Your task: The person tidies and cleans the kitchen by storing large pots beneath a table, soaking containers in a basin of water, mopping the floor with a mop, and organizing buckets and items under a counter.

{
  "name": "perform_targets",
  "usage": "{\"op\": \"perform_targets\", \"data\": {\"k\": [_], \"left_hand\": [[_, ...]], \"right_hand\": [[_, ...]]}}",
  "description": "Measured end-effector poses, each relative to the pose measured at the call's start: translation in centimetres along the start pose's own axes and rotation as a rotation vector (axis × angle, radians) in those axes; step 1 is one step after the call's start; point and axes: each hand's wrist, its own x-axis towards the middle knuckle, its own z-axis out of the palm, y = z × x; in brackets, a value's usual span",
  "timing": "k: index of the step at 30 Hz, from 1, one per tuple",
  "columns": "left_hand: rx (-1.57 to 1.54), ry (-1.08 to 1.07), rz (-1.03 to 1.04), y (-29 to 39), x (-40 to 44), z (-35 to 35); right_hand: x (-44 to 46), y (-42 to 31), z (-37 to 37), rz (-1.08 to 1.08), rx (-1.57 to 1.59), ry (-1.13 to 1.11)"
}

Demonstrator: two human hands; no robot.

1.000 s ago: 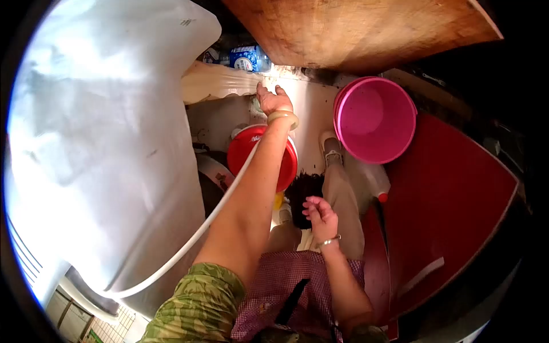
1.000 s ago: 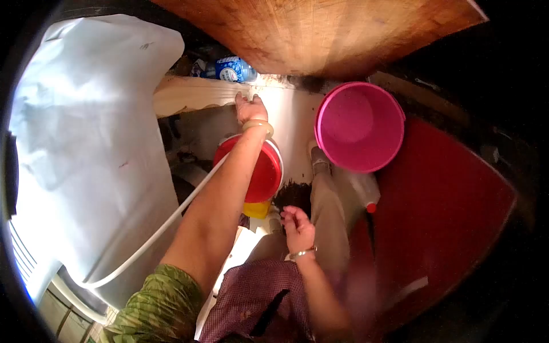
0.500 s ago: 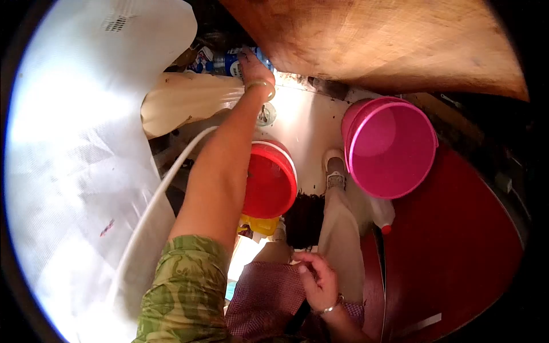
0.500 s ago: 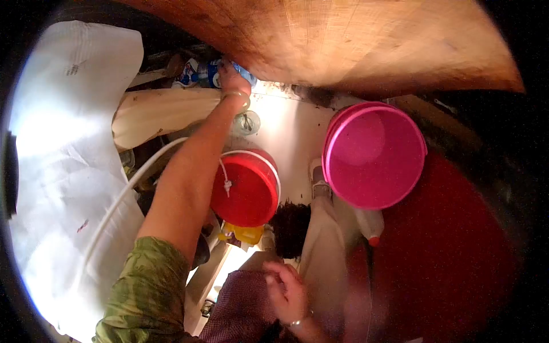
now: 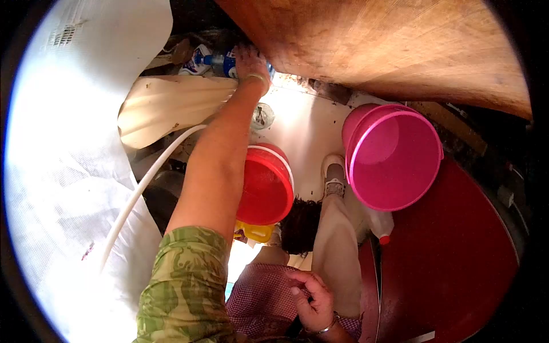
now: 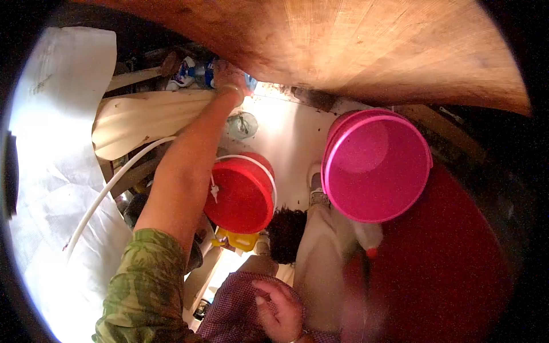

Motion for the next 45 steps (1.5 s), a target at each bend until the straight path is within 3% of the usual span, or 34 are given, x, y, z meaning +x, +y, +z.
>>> {"op": "perform_targets", "data": {"k": [4,7,10,13,19,22,25,28,31,34,39,45], "left_hand": [[0.129,0.123,0.095,0.2,0.9,1.7],[-0.116,0.265,0.068,0.0,2.7,4.2],[0.002,0.327,0.122,0.2,2.1,4.3],[-0.01,0.275,0.128,0.3,1.2,4.4],[-0.087,0.367,0.077,0.0,0.2,4.4],[-0.062,0.514,0.075,0.0,0.4,4.8],[-0.066,0.431,0.078,-0.5,0.1,4.0],[-0.171,0.308,-0.081,-0.5,0.0,2.6],[-0.401,0.403,-0.098,-0.8,0.3,2.6],[-0.681,0.831,-0.161,-0.6,0.2,2.4],[-0.981,0.993,-0.122,-0.8,-0.7,0.3],[-1.115,1.117,-0.238,0.0,-2.4,-2.1]], "right_hand": [[0.1,-0.7,-0.1,0.017,0.038,0.009],[0.1,-0.8,-0.1,0.019,0.054,-0.008],[-0.1,-0.8,0.2,0.036,0.072,0.007],[0.3,-1.3,0.0,0.028,0.022,0.004],[0.0,0.2,0.2,-0.002,-0.075,-0.012],[0.0,0.8,0.3,-0.024,-0.062,0.002],[0.1,0.7,0.2,-0.035,-0.068,-0.013],[0.1,0.8,0.1,-0.049,-0.065,-0.016],[0.1,0.9,0.2,-0.053,-0.061,-0.016],[0.1,0.8,0.2,-0.061,-0.068,-0.009],[0.4,0.6,0.6,-0.022,-0.072,-0.029],[0.7,-0.8,1.2,0.016,-0.042,-0.027]]}}
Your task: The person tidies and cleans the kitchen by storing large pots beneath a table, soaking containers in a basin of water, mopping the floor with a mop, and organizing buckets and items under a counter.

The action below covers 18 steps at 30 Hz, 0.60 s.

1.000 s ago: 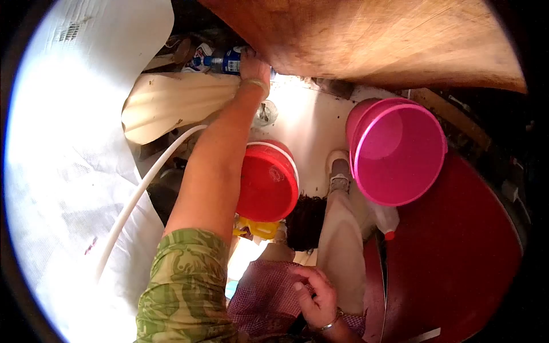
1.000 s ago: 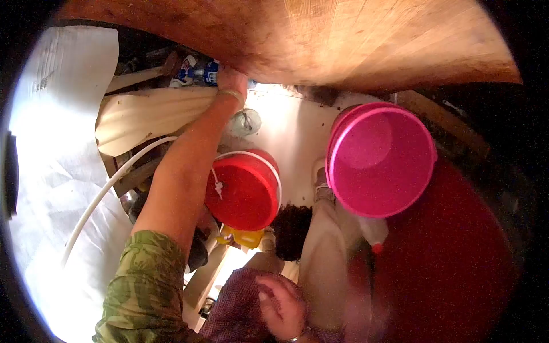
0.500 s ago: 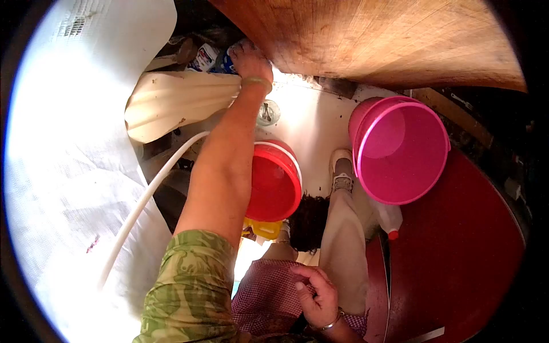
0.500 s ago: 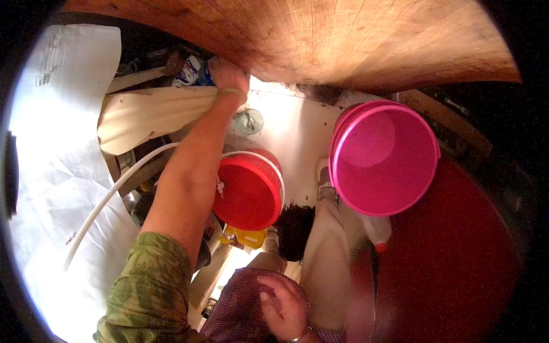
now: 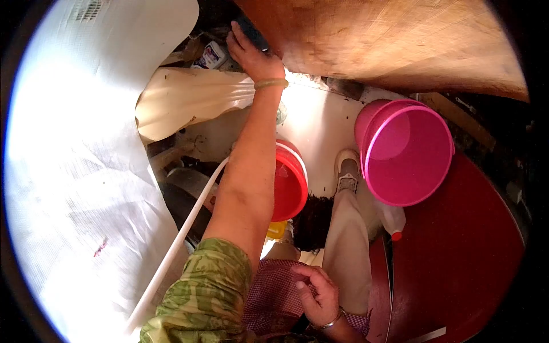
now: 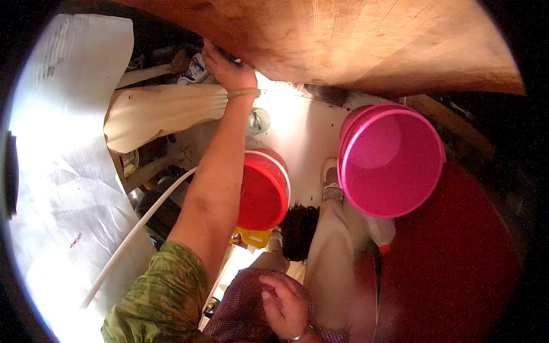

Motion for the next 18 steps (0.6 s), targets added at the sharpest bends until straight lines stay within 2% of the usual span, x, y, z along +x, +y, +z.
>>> {"op": "perform_targets", "data": {"k": [7,10,13,18], "left_hand": [[-0.114,0.067,-0.153,0.8,-0.1,-0.2],[-0.072,0.047,-0.218,2.3,-1.0,-1.2],[-0.096,0.057,-0.145,3.0,-1.5,-2.0],[-0.009,0.047,-0.186,4.0,-2.1,-2.8]], "right_hand": [[-0.1,0.2,0.2,-0.014,-0.029,-0.02],[-0.3,0.4,0.5,0.002,0.012,-0.016],[-0.3,1.9,0.2,-0.062,-0.085,-0.036],[-0.4,1.8,0.1,-0.071,-0.073,-0.022]]}}
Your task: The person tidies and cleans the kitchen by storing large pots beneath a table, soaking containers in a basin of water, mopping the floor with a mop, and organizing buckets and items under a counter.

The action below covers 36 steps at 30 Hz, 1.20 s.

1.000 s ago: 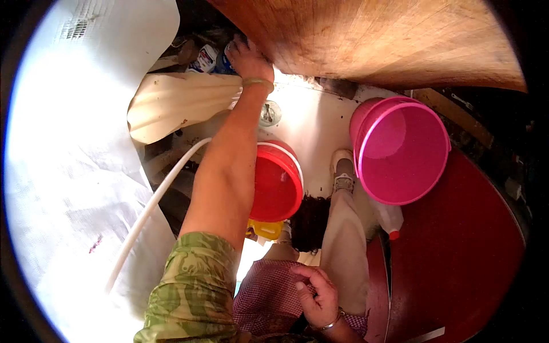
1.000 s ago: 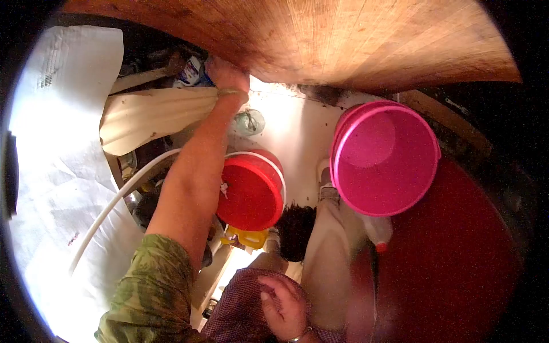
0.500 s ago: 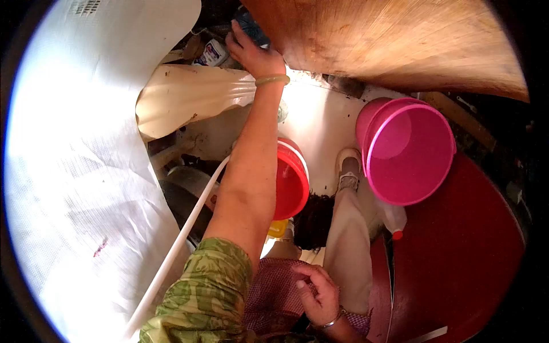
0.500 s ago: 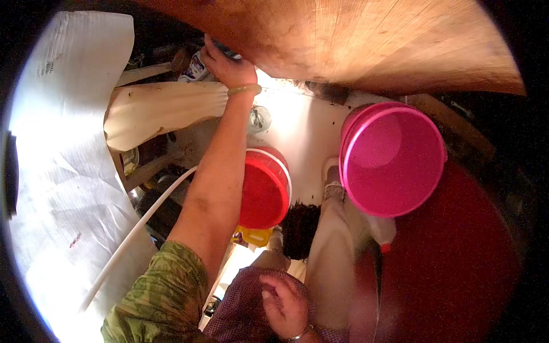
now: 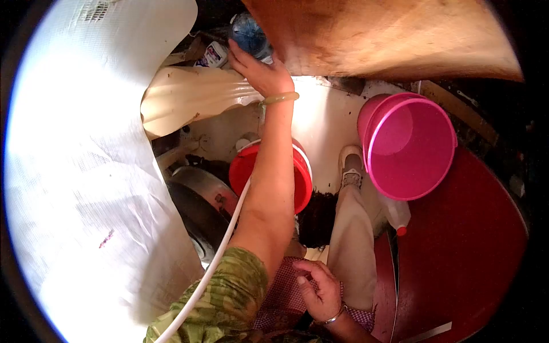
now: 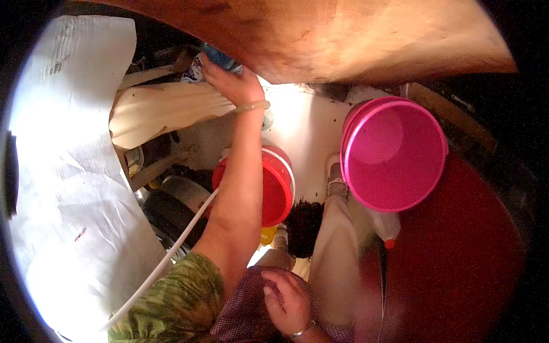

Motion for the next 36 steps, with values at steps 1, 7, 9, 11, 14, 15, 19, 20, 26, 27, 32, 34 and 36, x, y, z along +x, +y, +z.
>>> {"op": "perform_targets", "data": {"k": [1,7,9,11,14,15,19,20,26,27,32,34,36], "left_hand": [[-0.003,-0.003,-0.002,0.2,-0.2,-0.3],[-0.012,-0.012,-0.093,1.9,-1.4,-1.3],[0.0,0.0,-0.116,2.1,-1.7,-1.6],[0.011,0.002,-0.144,2.0,-1.9,-1.9],[-0.045,0.015,-0.175,2.2,-1.8,-2.2],[-0.102,0.031,-0.176,2.4,-1.7,-2.4],[-0.128,0.027,-0.236,3.8,-1.7,-3.2],[-0.194,0.038,-0.259,3.5,-1.7,-3.2],[-0.388,0.089,-0.297,4.5,-2.7,-3.8],[-0.361,0.103,-0.298,5.1,-2.8,-4.3],[-0.346,0.167,-0.303,7.7,-3.4,-7.5],[-0.32,0.2,-0.231,7.3,-4.0,-9.1],[-0.413,0.198,-0.14,7.4,-4.8,-10.6]], "right_hand": [[0.0,-0.1,0.0,-0.006,-0.003,0.001],[0.1,-0.4,-0.7,0.052,0.0,-0.01],[0.0,-0.1,-0.5,0.032,0.018,0.031],[0.0,0.2,-0.3,0.05,0.081,0.099],[0.2,0.4,0.0,0.095,0.189,0.197],[0.3,0.5,-0.1,0.093,0.191,0.198],[0.5,0.2,-0.4,0.069,0.08,0.112],[0.7,0.1,-0.3,0.057,0.065,0.11],[0.8,-0.1,-0.1,0.057,0.05,0.13],[0.8,-0.1,-0.1,0.053,0.038,0.132],[0.6,0.7,-0.2,0.107,0.025,0.158],[0.8,1.0,0.1,0.113,0.064,0.239],[1.1,1.2,0.3,0.124,0.167,0.328]]}}
